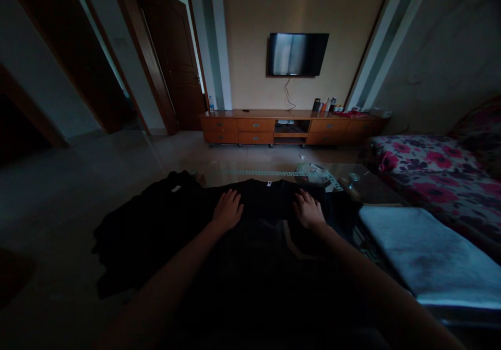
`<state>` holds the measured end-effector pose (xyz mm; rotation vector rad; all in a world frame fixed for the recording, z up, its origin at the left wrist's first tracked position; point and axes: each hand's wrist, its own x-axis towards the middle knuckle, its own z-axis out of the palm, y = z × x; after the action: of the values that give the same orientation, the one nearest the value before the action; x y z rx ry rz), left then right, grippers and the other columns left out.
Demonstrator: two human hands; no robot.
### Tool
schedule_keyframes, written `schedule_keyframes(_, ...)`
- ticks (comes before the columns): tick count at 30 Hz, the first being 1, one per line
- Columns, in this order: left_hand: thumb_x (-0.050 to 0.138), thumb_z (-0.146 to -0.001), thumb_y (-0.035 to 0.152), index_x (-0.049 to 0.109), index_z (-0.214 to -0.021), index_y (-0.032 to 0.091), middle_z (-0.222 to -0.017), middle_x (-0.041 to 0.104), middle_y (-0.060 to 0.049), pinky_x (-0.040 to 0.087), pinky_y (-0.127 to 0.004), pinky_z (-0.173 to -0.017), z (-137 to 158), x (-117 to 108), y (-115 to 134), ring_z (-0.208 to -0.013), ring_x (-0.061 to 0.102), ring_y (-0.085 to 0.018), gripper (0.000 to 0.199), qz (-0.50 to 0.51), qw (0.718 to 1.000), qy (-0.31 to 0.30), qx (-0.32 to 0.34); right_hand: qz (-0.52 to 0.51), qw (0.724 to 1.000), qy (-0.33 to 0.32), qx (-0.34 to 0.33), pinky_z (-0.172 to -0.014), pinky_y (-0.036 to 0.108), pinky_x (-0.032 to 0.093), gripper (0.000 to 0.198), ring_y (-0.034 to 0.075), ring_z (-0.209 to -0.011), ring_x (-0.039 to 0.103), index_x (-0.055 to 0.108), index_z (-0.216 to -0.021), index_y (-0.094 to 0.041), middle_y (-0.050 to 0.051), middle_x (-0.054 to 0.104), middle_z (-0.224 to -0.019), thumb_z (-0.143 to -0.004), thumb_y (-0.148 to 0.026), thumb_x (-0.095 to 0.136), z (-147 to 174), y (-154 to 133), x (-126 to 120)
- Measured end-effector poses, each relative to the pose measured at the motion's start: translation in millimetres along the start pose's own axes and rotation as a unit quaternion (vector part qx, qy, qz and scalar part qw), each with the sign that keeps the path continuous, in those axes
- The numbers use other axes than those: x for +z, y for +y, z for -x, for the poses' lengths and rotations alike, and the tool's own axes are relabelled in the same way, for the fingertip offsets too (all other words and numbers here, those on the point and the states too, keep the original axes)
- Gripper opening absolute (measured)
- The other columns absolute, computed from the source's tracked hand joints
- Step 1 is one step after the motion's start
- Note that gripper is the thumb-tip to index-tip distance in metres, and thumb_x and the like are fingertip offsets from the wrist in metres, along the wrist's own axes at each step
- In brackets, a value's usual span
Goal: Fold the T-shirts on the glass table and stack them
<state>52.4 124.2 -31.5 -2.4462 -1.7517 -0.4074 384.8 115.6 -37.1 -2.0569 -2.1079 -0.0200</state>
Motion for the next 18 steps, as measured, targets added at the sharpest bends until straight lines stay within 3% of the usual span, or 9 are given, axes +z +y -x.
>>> schedule_keyframes(7,0.049,-0.097,0.031,0.059,-0.134,0.014,-0.139,0.059,-0.016,0.033,-0.044,-0.114,66,-38,13,-0.134,0.049,-0.031,0.042,-0.001,1.000,-0.001,-0.022,-0.004,1.000,-0.008,0.009,-0.120,0.045,0.022,0.056,0.027,-0.153,0.021,0.044,-0.153,-0.018,0.011,0.029,-0.166,-0.105,-0.044,0.030,67,-21,-28)
schedule_keyframes(13,0.056,-0.091,0.029,0.062,-0.120,0.018,-0.122,0.061,-0.014,0.047,-0.040,-0.093,96,-62,5,-0.116,0.056,-0.030,0.032,0.026,0.978,0.048,-0.199,-0.012,0.997,-0.028,0.071,-0.121,0.046,0.019,0.060,0.028,-0.154,0.019,0.042,-0.155,-0.020,0.008,0.028,-0.167,-0.104,-0.048,0.029,104,-23,-24)
schedule_keyframes(18,0.059,-0.088,0.026,0.059,-0.118,0.014,-0.118,0.060,-0.016,0.047,-0.039,-0.098,94,-70,-38,-0.114,0.059,-0.030,0.033,0.051,0.941,0.113,-0.315,-0.021,0.994,-0.023,0.102,-0.122,0.045,0.017,0.062,0.028,-0.153,0.023,0.042,-0.156,-0.020,0.008,0.033,-0.165,-0.103,-0.050,0.027,114,-20,-11)
